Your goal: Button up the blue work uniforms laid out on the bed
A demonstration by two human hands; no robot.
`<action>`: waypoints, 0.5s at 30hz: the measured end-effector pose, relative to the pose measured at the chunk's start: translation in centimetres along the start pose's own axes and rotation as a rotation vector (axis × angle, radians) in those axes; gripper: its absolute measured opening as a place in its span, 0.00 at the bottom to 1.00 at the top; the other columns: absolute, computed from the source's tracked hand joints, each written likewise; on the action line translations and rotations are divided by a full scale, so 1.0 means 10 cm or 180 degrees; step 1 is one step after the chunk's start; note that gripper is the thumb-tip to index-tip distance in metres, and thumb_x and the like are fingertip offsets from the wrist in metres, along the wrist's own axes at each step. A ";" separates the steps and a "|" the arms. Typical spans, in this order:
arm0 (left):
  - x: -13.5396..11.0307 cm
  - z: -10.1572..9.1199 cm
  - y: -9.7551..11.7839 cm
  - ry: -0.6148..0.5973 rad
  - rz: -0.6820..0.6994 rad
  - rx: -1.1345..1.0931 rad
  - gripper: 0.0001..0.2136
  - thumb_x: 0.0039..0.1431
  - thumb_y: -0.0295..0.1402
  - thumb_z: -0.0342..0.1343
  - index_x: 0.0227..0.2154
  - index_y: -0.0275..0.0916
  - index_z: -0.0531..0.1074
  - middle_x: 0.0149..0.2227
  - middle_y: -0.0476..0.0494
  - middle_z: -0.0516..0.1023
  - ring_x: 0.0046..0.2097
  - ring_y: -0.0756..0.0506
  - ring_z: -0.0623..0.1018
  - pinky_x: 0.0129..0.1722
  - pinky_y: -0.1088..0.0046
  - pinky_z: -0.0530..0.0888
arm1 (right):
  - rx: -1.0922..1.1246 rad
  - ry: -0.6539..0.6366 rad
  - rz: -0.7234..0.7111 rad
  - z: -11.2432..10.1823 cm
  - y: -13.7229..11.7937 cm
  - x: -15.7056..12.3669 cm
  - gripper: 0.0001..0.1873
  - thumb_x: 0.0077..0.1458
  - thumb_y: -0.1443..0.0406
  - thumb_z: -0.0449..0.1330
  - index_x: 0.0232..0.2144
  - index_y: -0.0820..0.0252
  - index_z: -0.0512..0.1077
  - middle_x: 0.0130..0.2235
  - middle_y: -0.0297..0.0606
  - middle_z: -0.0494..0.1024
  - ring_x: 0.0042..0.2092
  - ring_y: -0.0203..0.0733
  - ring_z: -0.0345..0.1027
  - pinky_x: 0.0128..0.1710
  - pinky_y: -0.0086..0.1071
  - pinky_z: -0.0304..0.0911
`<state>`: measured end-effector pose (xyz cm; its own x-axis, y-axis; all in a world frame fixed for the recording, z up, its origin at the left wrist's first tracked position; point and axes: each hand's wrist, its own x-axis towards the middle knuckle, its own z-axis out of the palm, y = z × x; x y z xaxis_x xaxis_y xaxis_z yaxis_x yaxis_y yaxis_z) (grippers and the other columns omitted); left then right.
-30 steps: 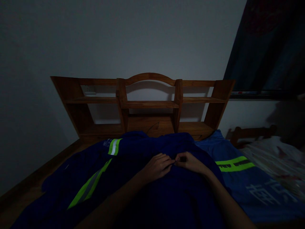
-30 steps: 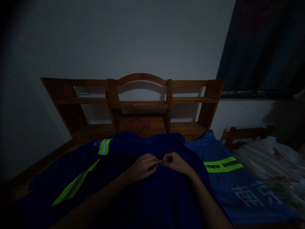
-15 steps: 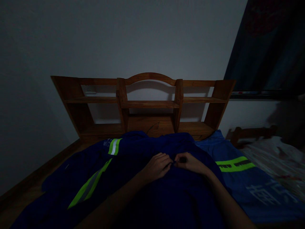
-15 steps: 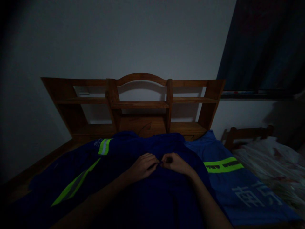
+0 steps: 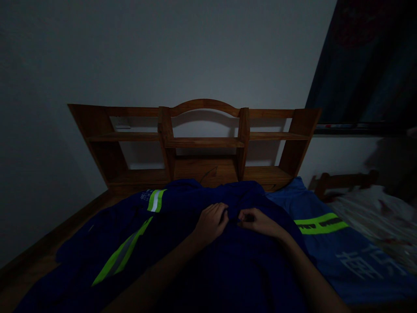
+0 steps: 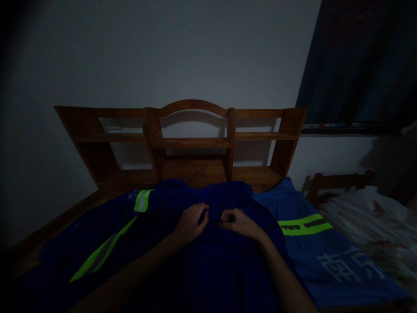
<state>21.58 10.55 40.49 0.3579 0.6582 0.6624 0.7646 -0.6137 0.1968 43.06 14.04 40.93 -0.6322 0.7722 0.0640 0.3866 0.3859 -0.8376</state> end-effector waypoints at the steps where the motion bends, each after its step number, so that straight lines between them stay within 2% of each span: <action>1: 0.00 0.01 -0.02 0.0104 -0.0203 0.0038 0.08 0.61 0.29 0.44 0.42 0.38 0.64 0.37 0.43 0.75 0.40 0.45 0.76 0.41 0.68 0.71 | -0.0037 -0.0008 0.0002 0.00 -0.01 0.00 0.08 0.51 0.61 0.58 0.29 0.62 0.69 0.27 0.30 0.70 0.29 0.33 0.61 0.28 0.24 0.55; 4: 0.01 0.01 -0.08 0.0287 -0.0788 0.0136 0.09 0.62 0.31 0.43 0.44 0.40 0.62 0.33 0.46 0.77 0.35 0.46 0.78 0.36 0.71 0.71 | -0.0198 -0.0009 -0.0011 -0.01 -0.03 -0.01 0.09 0.51 0.61 0.58 0.27 0.61 0.69 0.27 0.29 0.69 0.28 0.32 0.60 0.28 0.24 0.54; 7: 0.02 -0.02 -0.10 0.0335 -0.1150 0.0098 0.10 0.64 0.33 0.41 0.45 0.41 0.62 0.31 0.47 0.77 0.33 0.46 0.78 0.34 0.72 0.71 | -0.0271 -0.0047 -0.0031 -0.02 -0.07 -0.02 0.09 0.51 0.60 0.59 0.28 0.61 0.69 0.28 0.29 0.69 0.29 0.33 0.61 0.27 0.24 0.54; 11: 0.04 -0.04 -0.08 0.0301 -0.1253 -0.0025 0.10 0.64 0.35 0.40 0.45 0.41 0.62 0.32 0.47 0.78 0.33 0.46 0.79 0.33 0.73 0.71 | -0.0230 -0.0130 0.0008 -0.02 -0.11 -0.05 0.11 0.51 0.58 0.59 0.30 0.60 0.70 0.30 0.29 0.71 0.30 0.34 0.62 0.26 0.24 0.54; 15: 0.03 -0.04 -0.07 0.0235 -0.1222 -0.0082 0.12 0.65 0.36 0.40 0.47 0.42 0.62 0.31 0.48 0.78 0.32 0.46 0.79 0.33 0.73 0.70 | -0.0334 -0.0105 -0.0040 -0.01 -0.12 -0.05 0.12 0.49 0.56 0.61 0.29 0.60 0.70 0.28 0.28 0.70 0.29 0.34 0.62 0.27 0.24 0.54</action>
<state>20.90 11.05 40.88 0.0083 0.8095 0.5870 0.8213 -0.3405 0.4578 43.00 13.26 42.00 -0.6584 0.7507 0.0548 0.4457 0.4475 -0.7753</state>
